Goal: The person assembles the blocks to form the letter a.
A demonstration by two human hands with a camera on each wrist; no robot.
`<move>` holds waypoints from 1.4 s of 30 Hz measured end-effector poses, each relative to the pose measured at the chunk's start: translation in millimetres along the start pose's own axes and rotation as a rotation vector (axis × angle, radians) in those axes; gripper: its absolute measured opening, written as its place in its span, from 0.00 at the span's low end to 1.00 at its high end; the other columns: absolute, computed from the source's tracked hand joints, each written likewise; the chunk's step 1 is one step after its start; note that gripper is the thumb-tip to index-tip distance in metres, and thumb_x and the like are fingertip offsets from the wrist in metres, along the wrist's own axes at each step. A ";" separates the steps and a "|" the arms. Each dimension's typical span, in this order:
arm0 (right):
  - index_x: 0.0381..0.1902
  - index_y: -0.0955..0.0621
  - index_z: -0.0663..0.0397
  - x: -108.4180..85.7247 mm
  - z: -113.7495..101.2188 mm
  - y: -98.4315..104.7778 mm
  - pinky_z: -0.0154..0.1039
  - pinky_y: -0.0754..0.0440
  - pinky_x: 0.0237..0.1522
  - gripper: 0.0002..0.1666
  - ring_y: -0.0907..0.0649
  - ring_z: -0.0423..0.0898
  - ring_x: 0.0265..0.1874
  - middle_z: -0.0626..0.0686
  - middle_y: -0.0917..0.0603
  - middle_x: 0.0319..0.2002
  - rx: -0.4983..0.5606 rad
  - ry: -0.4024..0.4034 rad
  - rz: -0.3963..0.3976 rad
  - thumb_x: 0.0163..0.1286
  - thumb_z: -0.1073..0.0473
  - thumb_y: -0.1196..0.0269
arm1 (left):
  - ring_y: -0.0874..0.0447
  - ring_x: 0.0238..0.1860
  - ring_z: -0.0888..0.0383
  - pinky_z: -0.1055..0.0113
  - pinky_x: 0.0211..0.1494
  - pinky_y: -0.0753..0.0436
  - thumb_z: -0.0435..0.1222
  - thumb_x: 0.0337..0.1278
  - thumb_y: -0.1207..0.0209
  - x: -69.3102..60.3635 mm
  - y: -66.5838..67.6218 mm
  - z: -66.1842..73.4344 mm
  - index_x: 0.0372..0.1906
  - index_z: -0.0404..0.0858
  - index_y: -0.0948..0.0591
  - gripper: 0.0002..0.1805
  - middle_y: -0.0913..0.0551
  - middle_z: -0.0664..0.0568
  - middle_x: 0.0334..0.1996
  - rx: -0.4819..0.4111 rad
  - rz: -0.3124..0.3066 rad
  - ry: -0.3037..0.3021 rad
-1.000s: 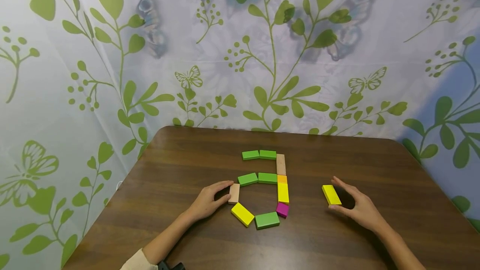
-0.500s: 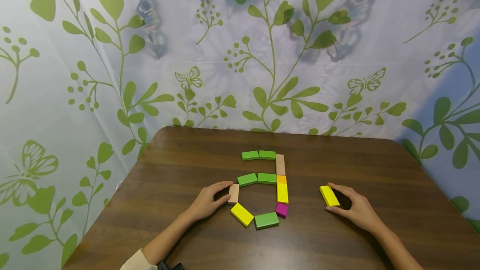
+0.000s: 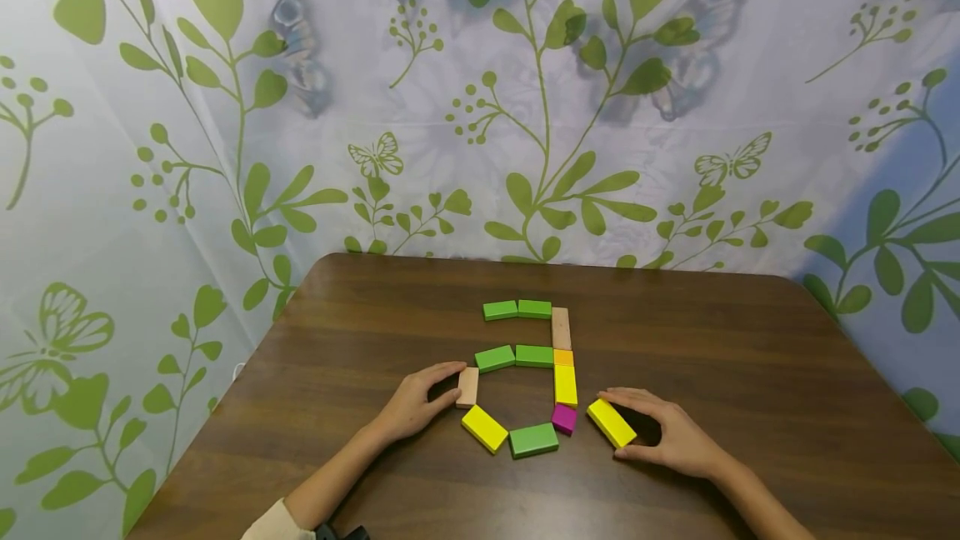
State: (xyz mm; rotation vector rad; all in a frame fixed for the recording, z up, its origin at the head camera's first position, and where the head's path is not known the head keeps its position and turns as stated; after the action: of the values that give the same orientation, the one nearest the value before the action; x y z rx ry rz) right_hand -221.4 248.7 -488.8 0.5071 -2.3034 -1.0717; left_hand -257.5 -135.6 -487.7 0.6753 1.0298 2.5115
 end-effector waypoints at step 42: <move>0.60 0.25 0.41 2.7 -0.8 -4.2 0.55 0.26 0.50 0.31 0.29 0.54 0.59 0.41 0.25 0.57 0.046 -0.054 -0.092 0.58 0.44 0.35 | 0.31 0.60 0.57 0.56 0.59 0.30 0.45 0.63 0.46 -0.8 2.0 -3.4 0.62 0.41 0.28 0.24 0.27 0.55 0.59 -0.006 0.006 0.000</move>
State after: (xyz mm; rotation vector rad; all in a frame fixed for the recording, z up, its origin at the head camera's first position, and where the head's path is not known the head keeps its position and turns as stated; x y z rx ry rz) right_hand -222.5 244.2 -490.9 0.6146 -2.3767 -1.0896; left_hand -258.9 -139.3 -488.7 0.6781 1.0208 2.5191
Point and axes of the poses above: each hand's wrist, its own x-axis towards the middle knuckle, its own y-axis out of the back of the hand, z = x × y, the point moved 3 cm from there along x, towards the middle knuckle
